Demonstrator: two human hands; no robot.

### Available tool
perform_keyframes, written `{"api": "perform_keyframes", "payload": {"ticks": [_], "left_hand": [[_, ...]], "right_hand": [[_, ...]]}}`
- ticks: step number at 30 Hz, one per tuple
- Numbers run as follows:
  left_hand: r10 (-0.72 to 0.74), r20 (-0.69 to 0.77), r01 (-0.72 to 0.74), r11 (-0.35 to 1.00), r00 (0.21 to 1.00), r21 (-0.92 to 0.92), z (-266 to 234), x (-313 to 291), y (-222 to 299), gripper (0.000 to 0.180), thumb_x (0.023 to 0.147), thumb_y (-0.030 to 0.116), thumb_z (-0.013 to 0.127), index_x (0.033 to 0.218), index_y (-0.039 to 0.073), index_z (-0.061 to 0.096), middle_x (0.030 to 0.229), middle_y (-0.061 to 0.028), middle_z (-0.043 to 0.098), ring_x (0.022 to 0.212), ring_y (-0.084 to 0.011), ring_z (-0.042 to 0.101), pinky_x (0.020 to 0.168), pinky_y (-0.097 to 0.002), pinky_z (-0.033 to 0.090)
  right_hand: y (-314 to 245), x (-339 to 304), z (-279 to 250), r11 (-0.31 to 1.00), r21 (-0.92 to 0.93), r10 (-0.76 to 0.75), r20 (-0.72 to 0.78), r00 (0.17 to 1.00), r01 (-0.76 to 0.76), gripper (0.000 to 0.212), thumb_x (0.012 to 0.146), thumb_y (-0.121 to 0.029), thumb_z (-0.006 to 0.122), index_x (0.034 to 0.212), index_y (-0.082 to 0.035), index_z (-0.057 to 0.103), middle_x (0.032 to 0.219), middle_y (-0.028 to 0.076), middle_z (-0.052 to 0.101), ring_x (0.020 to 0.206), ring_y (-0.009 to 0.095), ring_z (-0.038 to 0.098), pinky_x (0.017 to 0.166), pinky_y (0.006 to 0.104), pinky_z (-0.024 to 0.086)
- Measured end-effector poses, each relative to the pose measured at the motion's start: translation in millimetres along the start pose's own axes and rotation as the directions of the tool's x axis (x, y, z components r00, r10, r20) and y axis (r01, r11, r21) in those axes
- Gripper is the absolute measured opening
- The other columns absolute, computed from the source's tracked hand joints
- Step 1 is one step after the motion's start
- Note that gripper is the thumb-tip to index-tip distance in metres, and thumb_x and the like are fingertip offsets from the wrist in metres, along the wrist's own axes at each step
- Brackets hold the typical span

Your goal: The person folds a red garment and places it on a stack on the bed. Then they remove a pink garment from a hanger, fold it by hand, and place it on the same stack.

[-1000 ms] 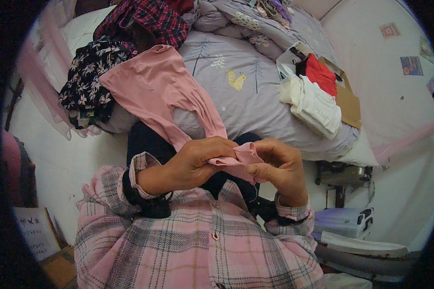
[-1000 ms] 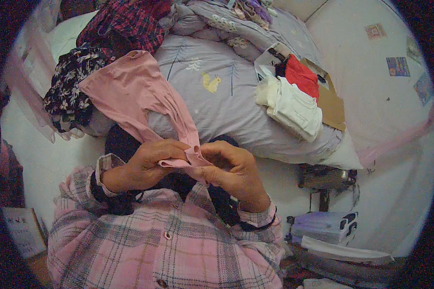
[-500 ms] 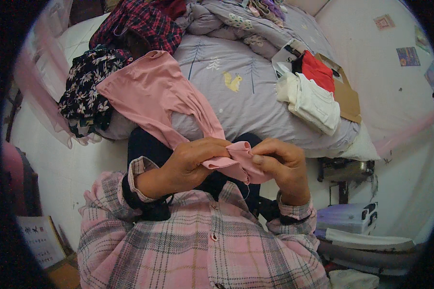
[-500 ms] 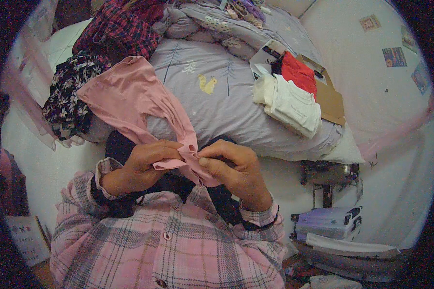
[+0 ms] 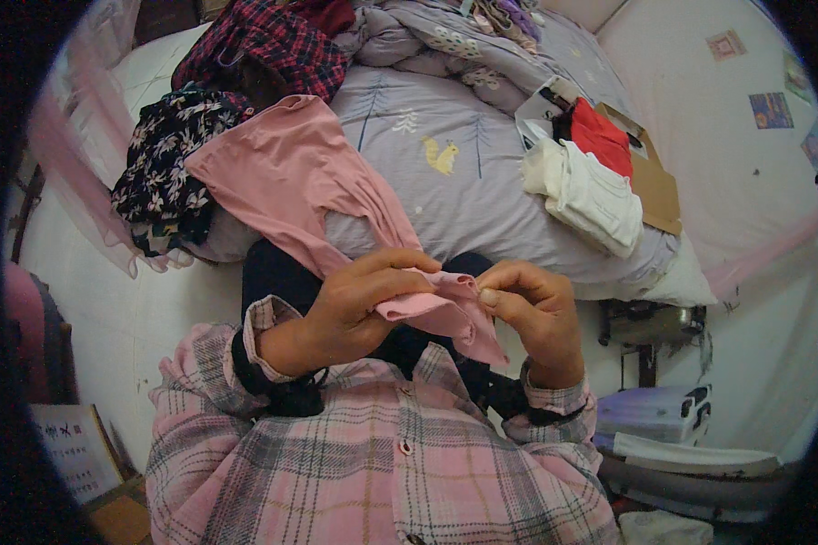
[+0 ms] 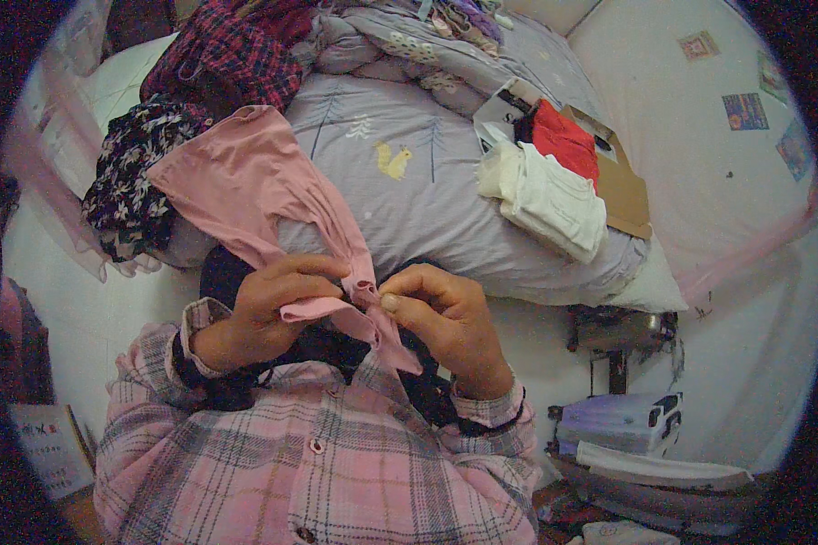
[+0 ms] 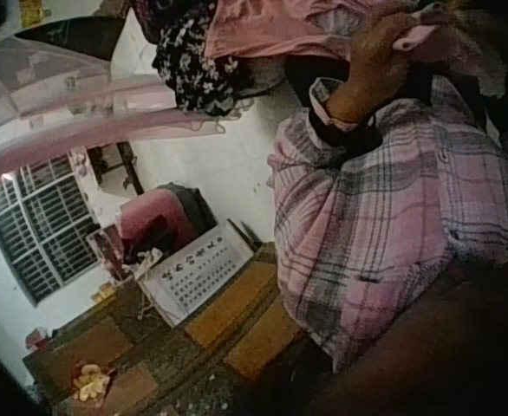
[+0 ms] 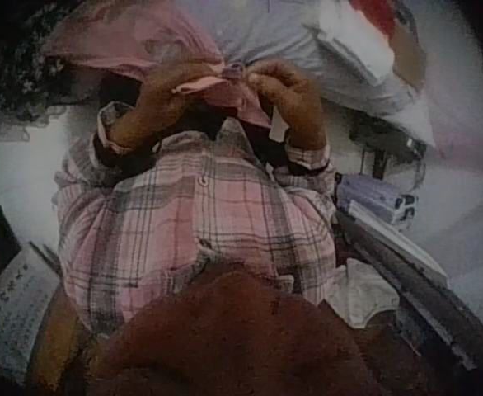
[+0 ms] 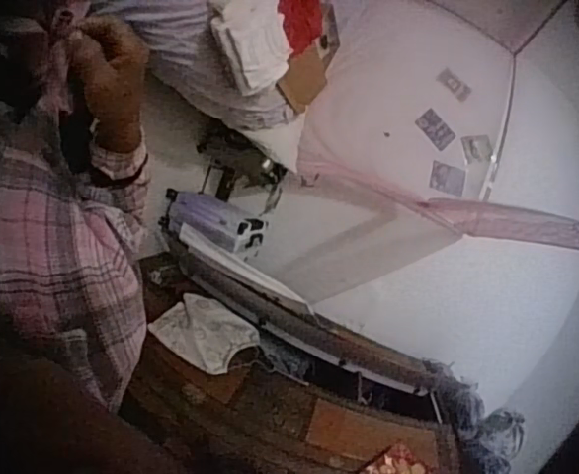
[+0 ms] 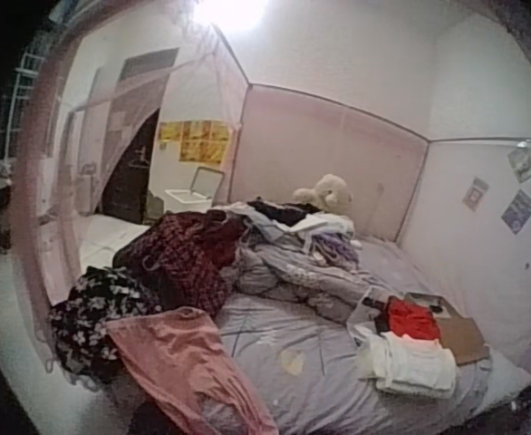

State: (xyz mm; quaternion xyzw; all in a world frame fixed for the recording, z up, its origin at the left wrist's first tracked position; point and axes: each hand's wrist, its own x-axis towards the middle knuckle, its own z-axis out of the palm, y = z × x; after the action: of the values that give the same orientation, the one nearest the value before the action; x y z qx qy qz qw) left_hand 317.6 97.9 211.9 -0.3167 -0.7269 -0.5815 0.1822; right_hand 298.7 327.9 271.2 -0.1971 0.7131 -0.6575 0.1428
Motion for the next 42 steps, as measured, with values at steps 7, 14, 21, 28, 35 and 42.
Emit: {"api": "perform_keyframes", "payload": {"ticks": [7, 14, 21, 28, 35, 42], "left_hand": [[0.029, 0.059, -0.025, 0.997, 0.998, -0.077, 0, -3, -1, 0.029, 0.076, -0.007, 0.066, 0.104, 0.002, 0.066, 0.107, -0.0138, 0.065, 0.096, -0.0271, 0.066, 0.081, -0.0323, 0.052], [-0.040, 0.025, 0.042, 0.993, 0.999, -0.107, 2, -6, -3, 0.029, 0.077, -0.007, 0.065, 0.105, 0.001, 0.066, 0.104, -0.0101, 0.066, 0.094, -0.0240, 0.066, 0.079, -0.0309, 0.051], [-0.054, 0.020, 0.056, 0.991, 0.998, -0.119, 0, -4, -5, 0.021, 0.085, 0.006, 0.069, 0.105, 0.003, 0.067, 0.098, -0.0113, 0.066, 0.087, -0.0225, 0.066, 0.073, -0.0302, 0.050], [-0.037, 0.067, 0.047, 0.988, 0.997, -0.149, -1, -3, 1, 0.026, 0.080, -0.001, 0.069, 0.106, 0.003, 0.067, 0.095, -0.0085, 0.063, 0.086, -0.0202, 0.063, 0.072, -0.0279, 0.048], [-0.041, 0.091, 0.052, 0.991, 0.995, -0.120, -3, -2, 3, 0.019, 0.078, -0.002, 0.070, 0.096, 0.002, 0.065, 0.089, -0.0074, 0.060, 0.078, -0.0193, 0.060, 0.066, -0.0283, 0.046], [-0.088, 0.103, 0.104, 0.980, 0.991, -0.169, -3, -3, 6, 0.018, 0.077, -0.003, 0.069, 0.093, 0.001, 0.061, 0.091, -0.0079, 0.059, 0.079, -0.0184, 0.059, 0.066, -0.0272, 0.045]], "right_hand": [[5, 2, 10, 0.998, 0.040, 0.038, 0.067, 0.997, -0.040, 0.009, 0.089, -0.007, 0.063, 0.092, 0.002, 0.066, 0.082, 0.001, 0.063, 0.073, 0.006, 0.055, 0.065, 0.0221, 0.045], [11, 3, 13, 0.990, 0.130, 0.038, 0.164, 0.986, -0.060, 0.007, 0.089, -0.005, 0.062, 0.090, 0.001, 0.064, 0.087, 0.001, 0.062, 0.078, 0.007, 0.055, 0.070, 0.0221, 0.045], [13, 4, 11, 0.996, 0.058, -0.073, 0.197, 0.978, 0.062, 0.006, 0.089, -0.004, 0.062, 0.090, 0.002, 0.063, 0.089, 0.003, 0.060, 0.078, 0.008, 0.055, 0.068, 0.0224, 0.044], [23, 6, 16, 0.987, -0.032, -0.152, 0.171, 0.973, 0.160, 0.006, 0.087, -0.003, 0.062, 0.090, 0.002, 0.063, 0.089, 0.004, 0.061, 0.077, 0.008, 0.055, 0.066, 0.0222, 0.043], [22, 7, 16, 0.984, -0.036, -0.162, 0.185, 0.969, 0.172, 0.007, 0.085, -0.003, 0.062, 0.090, 0.002, 0.062, 0.092, 0.006, 0.062, 0.079, 0.009, 0.056, 0.068, 0.0230, 0.045], [22, 6, 16, 0.992, 0.029, -0.128, 0.178, 0.976, 0.125, 0.009, 0.083, -0.002, 0.061, 0.090, 0.003, 0.063, 0.093, 0.007, 0.063, 0.081, 0.010, 0.058, 0.070, 0.0232, 0.046]]}}
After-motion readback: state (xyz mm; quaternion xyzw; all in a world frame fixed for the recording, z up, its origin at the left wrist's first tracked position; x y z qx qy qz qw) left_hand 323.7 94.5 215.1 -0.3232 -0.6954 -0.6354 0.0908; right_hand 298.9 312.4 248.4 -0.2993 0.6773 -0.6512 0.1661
